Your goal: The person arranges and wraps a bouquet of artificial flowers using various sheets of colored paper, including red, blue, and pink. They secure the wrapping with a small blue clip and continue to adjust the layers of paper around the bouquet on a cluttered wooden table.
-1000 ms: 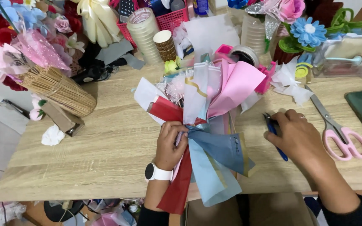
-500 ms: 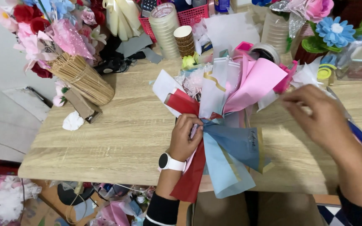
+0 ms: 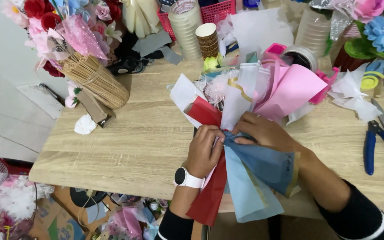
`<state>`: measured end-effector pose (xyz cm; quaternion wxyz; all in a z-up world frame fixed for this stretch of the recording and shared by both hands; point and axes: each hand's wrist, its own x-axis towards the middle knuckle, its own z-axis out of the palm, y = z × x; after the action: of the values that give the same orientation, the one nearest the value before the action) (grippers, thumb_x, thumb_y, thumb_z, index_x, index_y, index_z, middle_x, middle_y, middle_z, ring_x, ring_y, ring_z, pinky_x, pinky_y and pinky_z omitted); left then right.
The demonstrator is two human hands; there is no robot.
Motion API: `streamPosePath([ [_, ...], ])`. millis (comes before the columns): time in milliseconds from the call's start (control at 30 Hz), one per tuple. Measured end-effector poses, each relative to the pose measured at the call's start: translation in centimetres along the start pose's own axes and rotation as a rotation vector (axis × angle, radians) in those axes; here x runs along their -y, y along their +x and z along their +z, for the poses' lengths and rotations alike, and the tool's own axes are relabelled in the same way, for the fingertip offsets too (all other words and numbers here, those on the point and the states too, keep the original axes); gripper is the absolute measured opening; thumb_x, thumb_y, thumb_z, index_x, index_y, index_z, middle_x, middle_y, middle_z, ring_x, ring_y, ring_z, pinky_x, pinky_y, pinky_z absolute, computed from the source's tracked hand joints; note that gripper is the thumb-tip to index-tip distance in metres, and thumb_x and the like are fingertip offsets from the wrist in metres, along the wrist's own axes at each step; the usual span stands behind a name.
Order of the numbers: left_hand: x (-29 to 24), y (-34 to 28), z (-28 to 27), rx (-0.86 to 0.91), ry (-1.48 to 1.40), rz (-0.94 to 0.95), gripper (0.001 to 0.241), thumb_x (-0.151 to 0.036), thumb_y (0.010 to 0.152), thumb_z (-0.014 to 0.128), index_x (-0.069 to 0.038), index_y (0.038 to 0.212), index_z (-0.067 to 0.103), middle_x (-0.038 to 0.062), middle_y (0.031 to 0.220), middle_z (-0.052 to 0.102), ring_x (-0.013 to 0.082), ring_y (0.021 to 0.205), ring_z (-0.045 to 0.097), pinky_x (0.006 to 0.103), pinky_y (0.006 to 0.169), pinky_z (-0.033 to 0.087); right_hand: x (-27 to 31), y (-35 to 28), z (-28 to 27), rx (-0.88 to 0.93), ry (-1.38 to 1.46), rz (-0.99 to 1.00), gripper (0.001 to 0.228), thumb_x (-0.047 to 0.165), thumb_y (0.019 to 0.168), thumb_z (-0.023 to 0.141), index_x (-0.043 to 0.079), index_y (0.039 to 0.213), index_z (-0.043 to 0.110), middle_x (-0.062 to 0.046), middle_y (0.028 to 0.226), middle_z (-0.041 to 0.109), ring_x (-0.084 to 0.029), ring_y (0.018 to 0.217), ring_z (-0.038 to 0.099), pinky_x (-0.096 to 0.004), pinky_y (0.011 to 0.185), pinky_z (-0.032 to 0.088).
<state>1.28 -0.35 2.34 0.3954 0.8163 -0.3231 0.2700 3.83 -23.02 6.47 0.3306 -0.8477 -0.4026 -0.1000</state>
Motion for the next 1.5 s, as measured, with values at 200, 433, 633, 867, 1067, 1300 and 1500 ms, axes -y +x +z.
streamPosePath([
  [200, -1.8, 1.1, -0.8, 0.066, 0.12, 0.012, 0.008, -0.009, 0.1, 0.061, -0.008, 0.106, 0.067, 0.006, 0.099, 0.061, 0.0281, 0.094, 0.061, 0.0378, 0.087, 0.051, -2.0, -0.6, 1.9, 0.128, -0.118, 0.113, 0.025, 0.041, 0.1, 0.06, 0.017, 0.106, 0.056, -0.005, 0.102, 0.055, -0.031, 0.095, 0.063, -0.044, 0.079, 0.057],
  [433, -5.2, 3.9, -1.9, 0.199, 0.271, -0.081, 0.009, -0.014, 0.097, 0.067, -0.011, 0.105, 0.07, 0.007, 0.094, 0.065, 0.0289, 0.088, 0.065, 0.0388, 0.075, 0.054, -1.2, -1.1, 1.7, 0.054, -0.126, 0.145, 0.023, 0.043, 0.101, 0.057, 0.02, 0.104, 0.053, 0.001, 0.097, 0.05, -0.024, 0.089, 0.062, -0.039, 0.074, 0.057],
  [633, -5.5, 4.5, -1.8, 0.257, 0.298, -0.039, 0.012, -0.009, 0.1, 0.06, -0.012, 0.107, 0.07, 0.006, 0.094, 0.063, 0.0263, 0.086, 0.063, 0.035, 0.076, 0.053, 1.3, -0.8, -2.2, 0.145, 0.054, 0.214, 0.024, 0.034, 0.099, 0.06, 0.013, 0.099, 0.05, -0.004, 0.094, 0.052, -0.027, 0.092, 0.068, -0.038, 0.077, 0.058],
  [867, -8.0, 6.6, -2.4, 0.453, 0.386, -0.178, 0.015, -0.018, 0.097, 0.066, -0.009, 0.108, 0.073, 0.009, 0.091, 0.062, 0.0273, 0.086, 0.064, 0.0372, 0.07, 0.055, 1.7, -0.6, -3.0, 0.442, 0.021, 0.535, 0.04, 0.047, 0.098, 0.051, 0.018, 0.123, 0.039, -0.012, 0.12, 0.063, -0.039, 0.112, 0.067, -0.055, 0.097, 0.052],
  [1067, -9.0, 6.9, -1.6, 0.585, 0.518, -0.236, 0.017, -0.014, 0.094, 0.067, -0.006, 0.109, 0.071, 0.012, 0.101, 0.062, 0.0285, 0.094, 0.064, 0.0389, 0.068, 0.058, -0.4, -1.5, 0.2, 0.368, -0.179, 0.465, 0.045, 0.057, 0.099, 0.046, 0.02, 0.124, 0.038, -0.013, 0.136, 0.06, -0.041, 0.111, 0.069, -0.063, 0.1, 0.047],
  [1300, -8.8, 6.9, -0.8, 0.592, 0.62, -0.215, 0.013, -0.011, 0.094, 0.065, -0.007, 0.105, 0.07, 0.011, 0.103, 0.063, 0.0273, 0.094, 0.065, 0.0381, 0.069, 0.06, 2.3, -1.1, -2.8, 0.334, -0.014, 0.461, 0.043, 0.043, 0.1, 0.047, 0.021, 0.135, 0.037, -0.015, 0.133, 0.062, -0.044, 0.115, 0.066, -0.062, 0.097, 0.05],
  [1500, -8.6, 6.8, 0.4, 0.558, 0.704, -0.167, 0.01, -0.009, 0.094, 0.062, -0.008, 0.101, 0.069, 0.007, 0.098, 0.06, 0.0235, 0.089, 0.064, 0.0331, 0.062, 0.058, 1.3, -1.5, -1.7, 0.328, 0.002, 0.464, 0.05, 0.04, 0.098, 0.048, 0.021, 0.142, 0.033, -0.016, 0.137, 0.058, -0.047, 0.114, 0.065, -0.061, 0.094, 0.052],
])
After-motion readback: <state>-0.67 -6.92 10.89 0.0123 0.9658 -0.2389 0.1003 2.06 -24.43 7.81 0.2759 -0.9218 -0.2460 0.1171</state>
